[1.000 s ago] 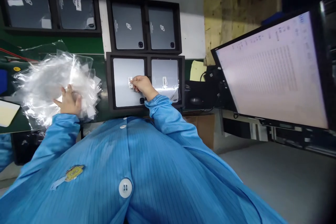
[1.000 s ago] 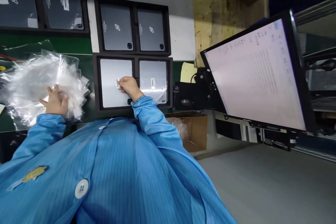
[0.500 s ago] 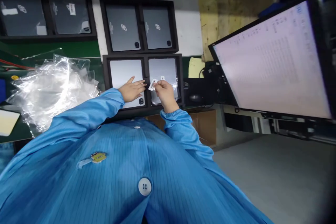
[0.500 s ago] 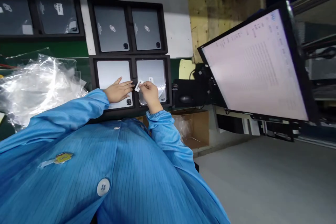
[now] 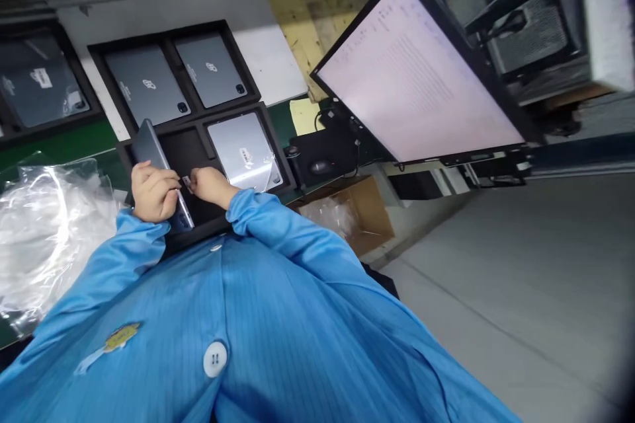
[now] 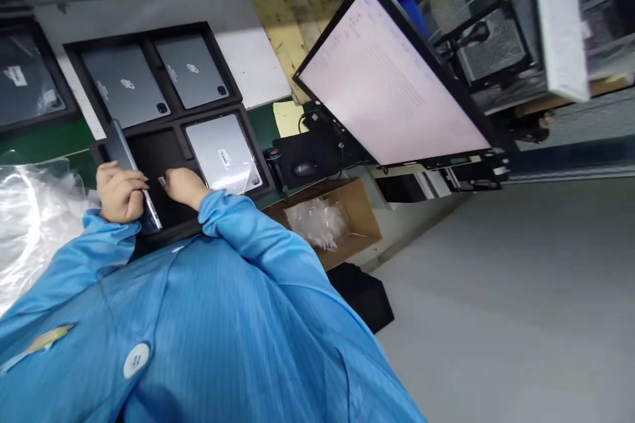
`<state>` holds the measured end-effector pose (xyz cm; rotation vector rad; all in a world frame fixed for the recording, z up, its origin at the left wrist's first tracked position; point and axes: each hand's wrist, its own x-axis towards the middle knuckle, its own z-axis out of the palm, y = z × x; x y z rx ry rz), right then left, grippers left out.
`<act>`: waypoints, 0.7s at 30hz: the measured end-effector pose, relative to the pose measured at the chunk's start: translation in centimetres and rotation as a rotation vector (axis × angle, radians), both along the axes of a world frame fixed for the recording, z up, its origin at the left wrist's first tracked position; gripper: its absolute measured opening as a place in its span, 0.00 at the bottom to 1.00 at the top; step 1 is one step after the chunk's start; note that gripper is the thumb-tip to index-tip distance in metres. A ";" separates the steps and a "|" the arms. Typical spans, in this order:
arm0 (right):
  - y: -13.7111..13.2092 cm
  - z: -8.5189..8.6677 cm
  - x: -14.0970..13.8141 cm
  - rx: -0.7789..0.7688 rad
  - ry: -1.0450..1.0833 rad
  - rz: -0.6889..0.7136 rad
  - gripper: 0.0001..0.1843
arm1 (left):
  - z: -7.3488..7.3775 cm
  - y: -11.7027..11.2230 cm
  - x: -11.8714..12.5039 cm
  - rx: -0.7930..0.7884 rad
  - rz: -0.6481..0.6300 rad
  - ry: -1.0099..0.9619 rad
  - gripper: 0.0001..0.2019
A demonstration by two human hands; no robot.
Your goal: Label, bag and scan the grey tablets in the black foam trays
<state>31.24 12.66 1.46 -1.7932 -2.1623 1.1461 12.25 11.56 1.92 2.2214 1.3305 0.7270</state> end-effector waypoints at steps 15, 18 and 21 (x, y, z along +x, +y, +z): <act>-7.2 0.9 20.5 0.226 0.338 -0.426 0.12 | -2.9 -1.9 6.0 -0.180 0.052 0.235 0.23; -8.6 0.4 23.4 0.208 0.483 -0.572 0.17 | -1.7 -3.1 9.4 -0.139 0.097 0.153 0.19; -8.8 0.1 24.7 0.161 0.544 -0.673 0.20 | -0.7 -4.5 15.9 -0.186 -0.038 0.110 0.18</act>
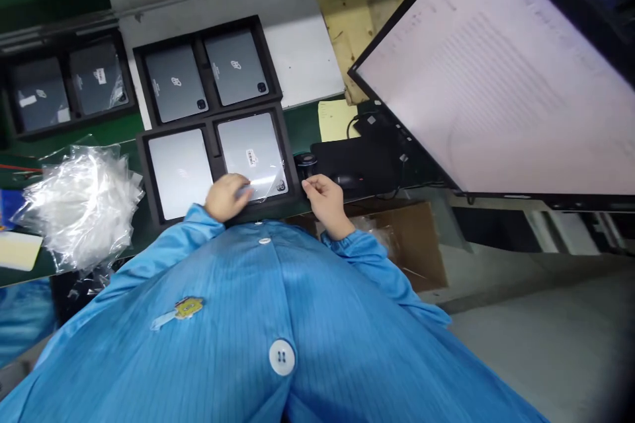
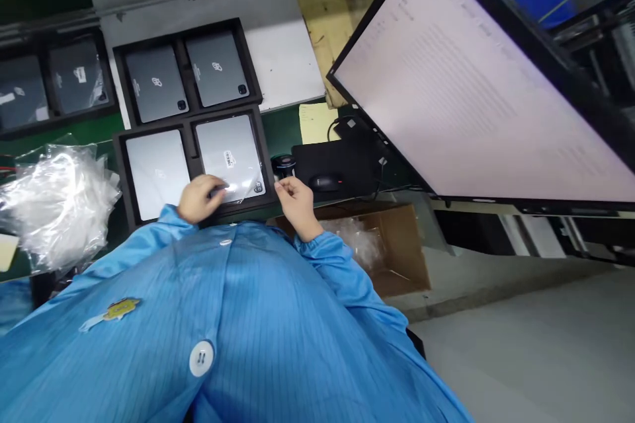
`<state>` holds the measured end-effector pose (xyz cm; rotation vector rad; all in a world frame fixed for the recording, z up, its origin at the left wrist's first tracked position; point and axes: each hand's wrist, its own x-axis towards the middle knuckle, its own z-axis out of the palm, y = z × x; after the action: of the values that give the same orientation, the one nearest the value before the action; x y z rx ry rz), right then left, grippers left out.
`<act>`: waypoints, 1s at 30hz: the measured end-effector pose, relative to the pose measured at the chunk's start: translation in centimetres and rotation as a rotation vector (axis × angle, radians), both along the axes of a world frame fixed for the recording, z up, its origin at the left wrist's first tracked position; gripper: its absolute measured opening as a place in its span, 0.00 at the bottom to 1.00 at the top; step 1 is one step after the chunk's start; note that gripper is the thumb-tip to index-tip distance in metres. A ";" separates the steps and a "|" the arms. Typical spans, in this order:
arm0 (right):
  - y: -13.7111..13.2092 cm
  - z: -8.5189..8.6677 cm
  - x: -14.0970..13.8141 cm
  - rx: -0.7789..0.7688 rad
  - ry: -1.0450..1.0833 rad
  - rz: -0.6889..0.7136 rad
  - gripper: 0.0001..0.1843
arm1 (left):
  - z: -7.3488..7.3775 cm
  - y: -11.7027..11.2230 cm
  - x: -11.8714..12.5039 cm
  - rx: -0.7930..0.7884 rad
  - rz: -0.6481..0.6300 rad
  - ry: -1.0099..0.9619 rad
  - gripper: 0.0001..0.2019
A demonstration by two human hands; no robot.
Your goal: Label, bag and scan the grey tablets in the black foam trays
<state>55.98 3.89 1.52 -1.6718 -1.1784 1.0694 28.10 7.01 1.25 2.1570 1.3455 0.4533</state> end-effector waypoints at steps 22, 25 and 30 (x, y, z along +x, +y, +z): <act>10.7 -1.6 -9.4 -0.375 -0.077 0.279 0.16 | 0.4 -2.5 -2.6 -0.522 0.872 -0.618 0.18; 11.4 -2.2 -10.3 -0.364 -0.022 0.225 0.19 | 0.0 -2.3 -2.9 -0.552 0.814 -0.618 0.18; 11.9 -3.5 -10.5 -0.349 0.056 0.144 0.14 | -1.2 -1.9 -3.4 -0.556 0.704 -0.577 0.18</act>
<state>45.49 15.84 -2.03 -1.8240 -1.1376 1.4700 24.74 5.10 0.08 0.9637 1.5972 0.7773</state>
